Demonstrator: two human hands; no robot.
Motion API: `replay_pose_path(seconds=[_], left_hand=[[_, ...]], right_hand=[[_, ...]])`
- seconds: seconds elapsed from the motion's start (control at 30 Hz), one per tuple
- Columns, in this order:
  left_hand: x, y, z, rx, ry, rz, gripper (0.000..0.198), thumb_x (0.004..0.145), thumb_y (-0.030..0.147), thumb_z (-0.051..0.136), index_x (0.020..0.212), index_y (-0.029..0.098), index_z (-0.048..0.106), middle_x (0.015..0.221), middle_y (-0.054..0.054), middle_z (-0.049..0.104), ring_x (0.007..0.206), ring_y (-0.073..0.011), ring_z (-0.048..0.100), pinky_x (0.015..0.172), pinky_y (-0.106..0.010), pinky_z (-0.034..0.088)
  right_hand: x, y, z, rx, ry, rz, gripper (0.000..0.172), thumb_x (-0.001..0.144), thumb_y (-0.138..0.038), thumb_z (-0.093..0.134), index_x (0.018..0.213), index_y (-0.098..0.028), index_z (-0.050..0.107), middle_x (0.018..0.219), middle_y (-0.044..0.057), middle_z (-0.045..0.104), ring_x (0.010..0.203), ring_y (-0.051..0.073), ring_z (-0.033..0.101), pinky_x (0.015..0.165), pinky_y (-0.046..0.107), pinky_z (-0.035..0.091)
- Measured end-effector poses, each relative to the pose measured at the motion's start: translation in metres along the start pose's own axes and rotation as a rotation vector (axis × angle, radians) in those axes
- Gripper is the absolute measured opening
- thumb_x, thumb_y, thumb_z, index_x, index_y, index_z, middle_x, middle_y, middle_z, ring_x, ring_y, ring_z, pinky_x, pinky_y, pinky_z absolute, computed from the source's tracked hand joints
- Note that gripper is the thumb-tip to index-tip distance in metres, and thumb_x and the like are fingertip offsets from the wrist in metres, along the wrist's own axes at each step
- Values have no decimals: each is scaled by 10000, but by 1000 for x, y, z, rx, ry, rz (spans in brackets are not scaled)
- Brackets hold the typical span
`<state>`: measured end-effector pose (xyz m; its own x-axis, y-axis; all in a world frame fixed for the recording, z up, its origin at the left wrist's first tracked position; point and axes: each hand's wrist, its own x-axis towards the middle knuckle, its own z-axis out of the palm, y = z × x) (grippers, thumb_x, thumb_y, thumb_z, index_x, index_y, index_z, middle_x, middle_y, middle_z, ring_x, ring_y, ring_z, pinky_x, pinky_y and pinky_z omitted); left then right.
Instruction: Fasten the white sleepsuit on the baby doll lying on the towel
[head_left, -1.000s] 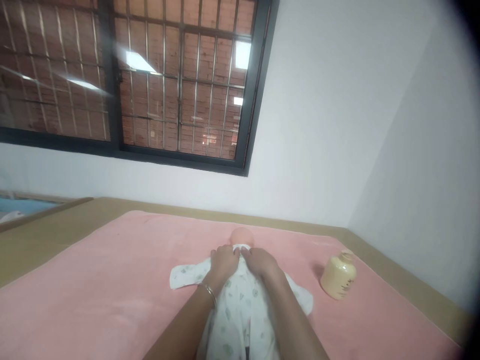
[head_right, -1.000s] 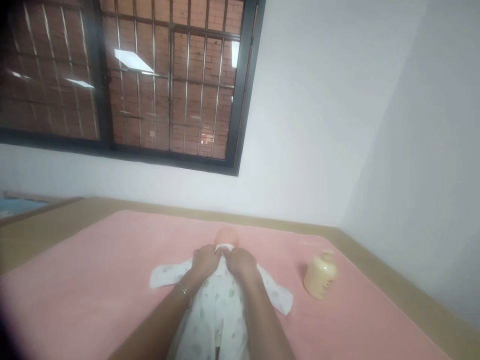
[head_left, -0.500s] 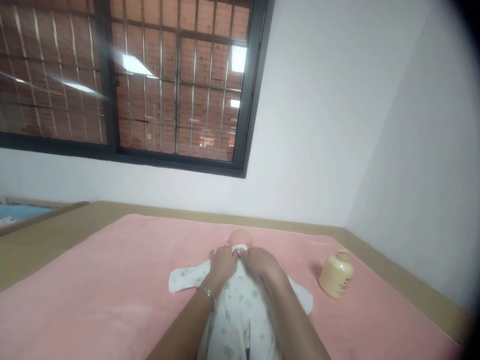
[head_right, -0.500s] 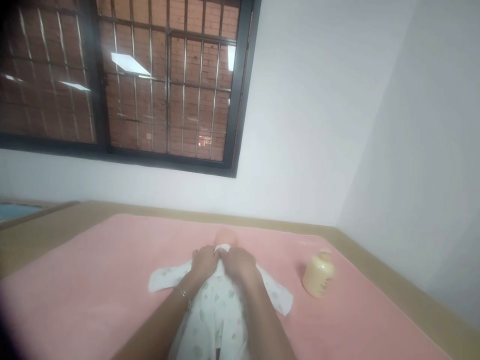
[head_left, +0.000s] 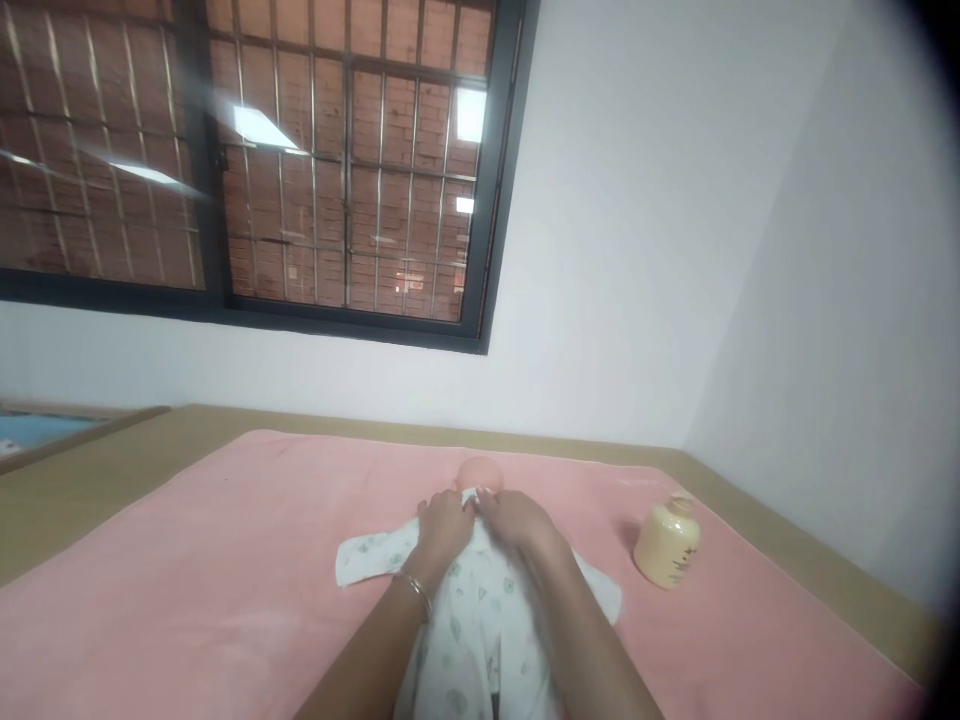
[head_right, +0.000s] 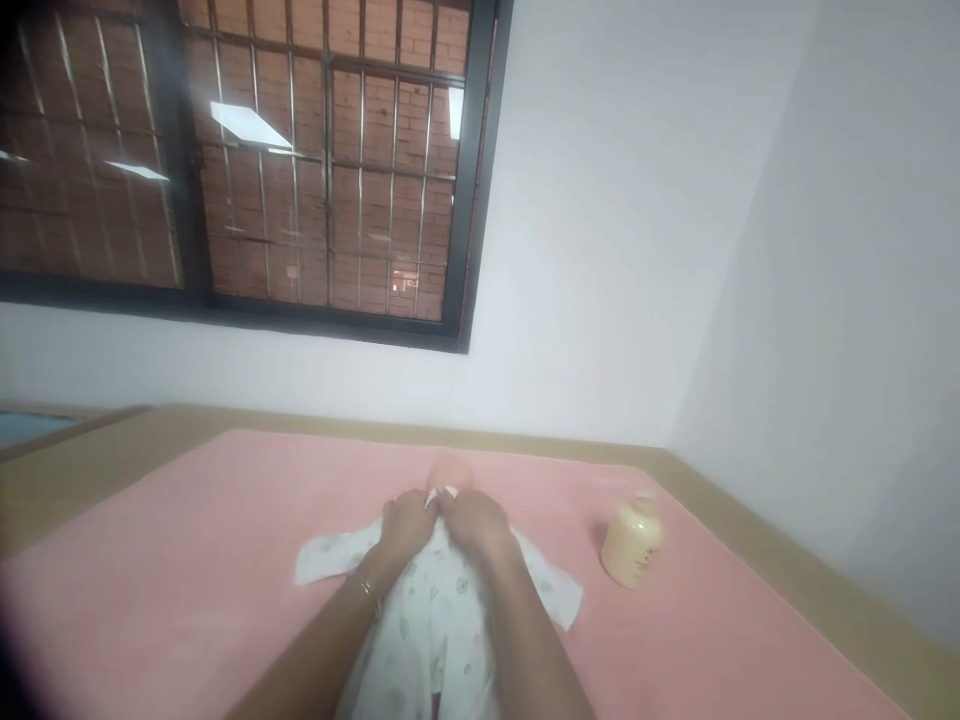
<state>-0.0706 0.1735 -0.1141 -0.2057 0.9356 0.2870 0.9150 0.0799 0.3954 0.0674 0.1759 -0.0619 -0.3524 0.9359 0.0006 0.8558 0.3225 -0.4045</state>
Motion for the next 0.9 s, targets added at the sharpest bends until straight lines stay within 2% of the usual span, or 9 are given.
replay_pose_path(seconds=[0.1, 0.17, 0.27, 0.37, 0.47, 0.6, 0.7, 0.9], left_hand=[[-3, 5, -4, 23, 67, 131, 362, 904, 301, 299, 858, 173, 634, 934, -104, 651, 950, -219, 560, 859, -347, 312], [-4, 6, -5, 33, 81, 160, 360, 907, 292, 293, 871, 177, 632, 949, -98, 647, 962, -216, 549, 855, -344, 315], [-3, 3, -5, 27, 23, 125, 391, 915, 333, 267, 901, 183, 627, 998, -96, 639, 989, -225, 536, 858, -360, 322], [-1, -3, -5, -4, -50, 85, 375, 907, 341, 278, 915, 197, 625, 1042, -87, 635, 1011, -233, 534, 889, -397, 305], [0, -6, -5, -29, -63, 70, 359, 903, 332, 291, 903, 212, 630, 1029, -77, 643, 1001, -233, 541, 914, -430, 277], [-3, -1, -5, -18, 7, 113, 380, 915, 317, 285, 838, 198, 638, 963, -77, 656, 956, -213, 554, 890, -384, 294], [-4, 4, -4, 9, 73, 161, 359, 911, 302, 302, 848, 199, 640, 957, -73, 655, 964, -210, 547, 857, -356, 307], [1, -4, 2, -11, -42, -26, 453, 901, 433, 266, 878, 188, 646, 961, -97, 657, 940, -254, 562, 822, -390, 339]], right_hand=[[11, 3, 12, -53, 5, 81, 778, 868, -632, 80, 1026, -137, 658, 1061, 167, 636, 980, 278, 589, 837, 380, 408], [18, 9, 19, -41, -2, 124, 788, 860, -646, 77, 1050, -136, 647, 1104, 168, 618, 1011, 279, 577, 850, 380, 406], [18, 12, 20, -21, 6, 105, 803, 854, -656, 77, 1056, -119, 640, 1105, 177, 614, 1011, 283, 574, 845, 378, 409], [9, 2, 17, -83, 60, 29, 797, 854, -656, 90, 991, -117, 660, 1019, 186, 641, 953, 289, 591, 826, 383, 407], [5, -8, 20, -106, 112, 2, 796, 851, -656, 76, 960, -132, 666, 968, 176, 653, 914, 286, 599, 799, 381, 413], [16, -1, 28, -91, 96, 114, 783, 859, -637, 73, 1017, -132, 650, 1022, 171, 642, 953, 297, 589, 803, 406, 416], [21, 12, 26, -27, 39, 109, 805, 854, -648, 63, 1043, -127, 647, 1068, 167, 629, 991, 288, 578, 825, 388, 413], [15, 17, 12, 27, 26, -49, 763, 828, -689, 153, 995, -145, 660, 1034, 154, 641, 933, 268, 592, 784, 343, 420]])
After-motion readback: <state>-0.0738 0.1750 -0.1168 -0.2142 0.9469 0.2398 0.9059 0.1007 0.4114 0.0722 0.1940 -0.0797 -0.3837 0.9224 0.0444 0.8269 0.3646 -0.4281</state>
